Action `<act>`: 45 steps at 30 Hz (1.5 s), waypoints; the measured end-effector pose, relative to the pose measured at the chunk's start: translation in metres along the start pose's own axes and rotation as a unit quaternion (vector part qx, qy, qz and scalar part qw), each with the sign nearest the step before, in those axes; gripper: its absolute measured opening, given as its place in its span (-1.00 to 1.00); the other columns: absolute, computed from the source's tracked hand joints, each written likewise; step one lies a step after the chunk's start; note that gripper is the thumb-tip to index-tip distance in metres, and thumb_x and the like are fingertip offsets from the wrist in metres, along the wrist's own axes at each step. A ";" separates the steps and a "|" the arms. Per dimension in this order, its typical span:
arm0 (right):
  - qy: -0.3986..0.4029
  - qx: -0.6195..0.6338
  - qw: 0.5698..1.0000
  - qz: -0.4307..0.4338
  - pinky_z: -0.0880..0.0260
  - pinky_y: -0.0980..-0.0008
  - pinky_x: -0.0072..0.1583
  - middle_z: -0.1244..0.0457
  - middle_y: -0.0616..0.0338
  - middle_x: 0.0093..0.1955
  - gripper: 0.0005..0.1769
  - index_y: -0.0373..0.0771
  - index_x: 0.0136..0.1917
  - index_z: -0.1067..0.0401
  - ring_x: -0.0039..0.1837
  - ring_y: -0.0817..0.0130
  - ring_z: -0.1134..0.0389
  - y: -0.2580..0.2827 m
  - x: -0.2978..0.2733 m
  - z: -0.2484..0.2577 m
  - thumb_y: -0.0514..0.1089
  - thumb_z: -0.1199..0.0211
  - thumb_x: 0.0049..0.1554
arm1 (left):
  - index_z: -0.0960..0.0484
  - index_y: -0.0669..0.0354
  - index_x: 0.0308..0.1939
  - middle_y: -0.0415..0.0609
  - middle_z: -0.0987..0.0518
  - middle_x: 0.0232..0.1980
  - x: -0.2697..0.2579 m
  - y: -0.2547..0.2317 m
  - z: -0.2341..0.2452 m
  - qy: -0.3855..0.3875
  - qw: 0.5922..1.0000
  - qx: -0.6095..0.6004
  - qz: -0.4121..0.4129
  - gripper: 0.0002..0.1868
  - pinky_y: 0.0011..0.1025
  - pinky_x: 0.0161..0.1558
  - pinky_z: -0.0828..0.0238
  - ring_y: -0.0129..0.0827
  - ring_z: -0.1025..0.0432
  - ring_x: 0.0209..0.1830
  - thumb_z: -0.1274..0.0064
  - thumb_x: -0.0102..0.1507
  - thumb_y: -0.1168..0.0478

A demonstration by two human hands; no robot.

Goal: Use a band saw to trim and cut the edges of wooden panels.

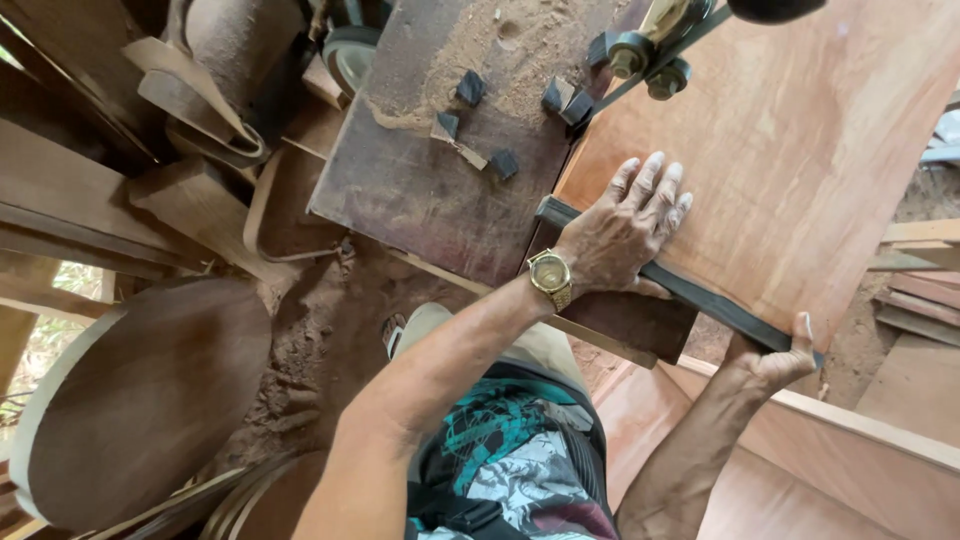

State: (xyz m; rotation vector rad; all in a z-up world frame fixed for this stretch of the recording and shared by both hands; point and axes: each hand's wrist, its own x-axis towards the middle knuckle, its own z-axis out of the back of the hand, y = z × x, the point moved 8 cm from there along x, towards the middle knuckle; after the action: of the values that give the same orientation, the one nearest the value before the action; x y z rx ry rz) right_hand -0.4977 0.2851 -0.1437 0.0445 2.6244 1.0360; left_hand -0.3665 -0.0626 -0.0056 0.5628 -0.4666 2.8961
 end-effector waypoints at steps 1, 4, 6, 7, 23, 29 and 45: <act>0.006 0.001 1.000 -0.001 -0.44 -0.16 0.45 -0.37 -0.10 0.27 -0.41 -0.40 0.28 -0.42 0.32 -0.09 -0.40 0.000 0.002 0.002 -0.32 -0.39 -0.04 | -0.34 0.41 0.40 0.47 -0.22 0.47 0.000 0.000 0.001 0.001 1.000 -0.008 -0.001 0.22 0.19 0.50 0.04 0.35 -0.08 0.52 -0.14 -0.01 -0.51; 0.005 0.000 1.000 0.004 -0.45 -0.11 0.44 -0.38 -0.09 0.25 -0.42 -0.40 0.27 -0.43 0.30 -0.08 -0.41 0.001 0.009 0.011 -0.33 -0.41 -0.04 | -0.38 0.41 0.38 0.47 -0.24 0.47 0.002 0.002 -0.002 0.005 1.000 -0.021 -0.003 0.19 0.19 0.49 0.03 0.36 -0.09 0.51 -0.18 -0.02 -0.48; -0.002 -0.003 1.000 0.008 -0.46 -0.11 0.43 -0.39 -0.08 0.23 -0.43 -0.37 0.25 -0.43 0.29 -0.07 -0.42 0.004 0.016 0.018 -0.34 -0.42 -0.05 | -0.40 0.39 0.37 0.46 -0.25 0.46 0.003 0.004 -0.005 0.007 1.000 -0.026 -0.001 0.17 0.20 0.48 0.02 0.36 -0.10 0.51 -0.20 -0.03 -0.47; -0.011 0.010 1.000 0.002 -0.47 -0.13 0.43 -0.38 -0.09 0.23 -0.44 -0.38 0.24 -0.43 0.29 -0.08 -0.42 0.003 0.022 0.023 -0.35 -0.42 -0.05 | -0.42 0.37 0.37 0.46 -0.26 0.46 0.004 0.005 -0.006 0.002 0.999 -0.032 0.001 0.16 0.20 0.48 0.02 0.36 -0.10 0.51 -0.21 -0.03 -0.46; -0.041 -0.021 0.999 0.009 -0.53 -0.12 0.32 -0.36 -0.06 0.13 -0.40 -0.41 0.22 -0.43 0.20 -0.04 -0.40 0.001 0.045 0.019 -0.32 -0.52 -0.08 | -0.48 0.30 0.32 0.43 -0.28 0.44 0.021 0.020 -0.013 0.002 0.999 -0.033 0.018 0.19 0.16 0.46 -0.03 0.31 -0.13 0.48 -0.24 -0.12 -0.54; -0.030 -0.021 0.999 -0.006 -0.61 -0.14 0.23 -0.42 -0.08 0.10 -0.42 -0.40 0.13 -0.49 0.12 -0.06 -0.48 -0.010 0.022 -0.033 -0.27 -0.48 -0.19 | -0.50 0.30 0.29 0.41 -0.30 0.42 0.029 0.028 -0.013 -0.014 0.999 -0.034 0.020 0.19 0.15 0.45 -0.05 0.30 -0.16 0.47 -0.21 -0.11 -0.57; 0.006 -0.068 0.997 0.023 -0.56 -0.10 0.15 -0.33 0.00 -0.12 -0.68 -0.33 -0.12 -0.42 -0.03 0.04 -0.40 -0.008 0.080 -0.023 -0.21 -0.48 -0.08 | -0.50 0.37 0.26 0.43 -0.32 0.39 0.051 0.044 -0.015 -0.023 0.998 -0.042 0.030 0.21 0.12 0.42 -0.10 0.29 -0.21 0.43 -0.27 -0.14 -0.55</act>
State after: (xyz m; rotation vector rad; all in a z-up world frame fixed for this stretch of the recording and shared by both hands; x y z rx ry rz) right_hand -0.5801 0.2753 -0.1554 0.0677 2.5671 1.2323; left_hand -0.4275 -0.0947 -0.0115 0.6133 -0.6192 2.9092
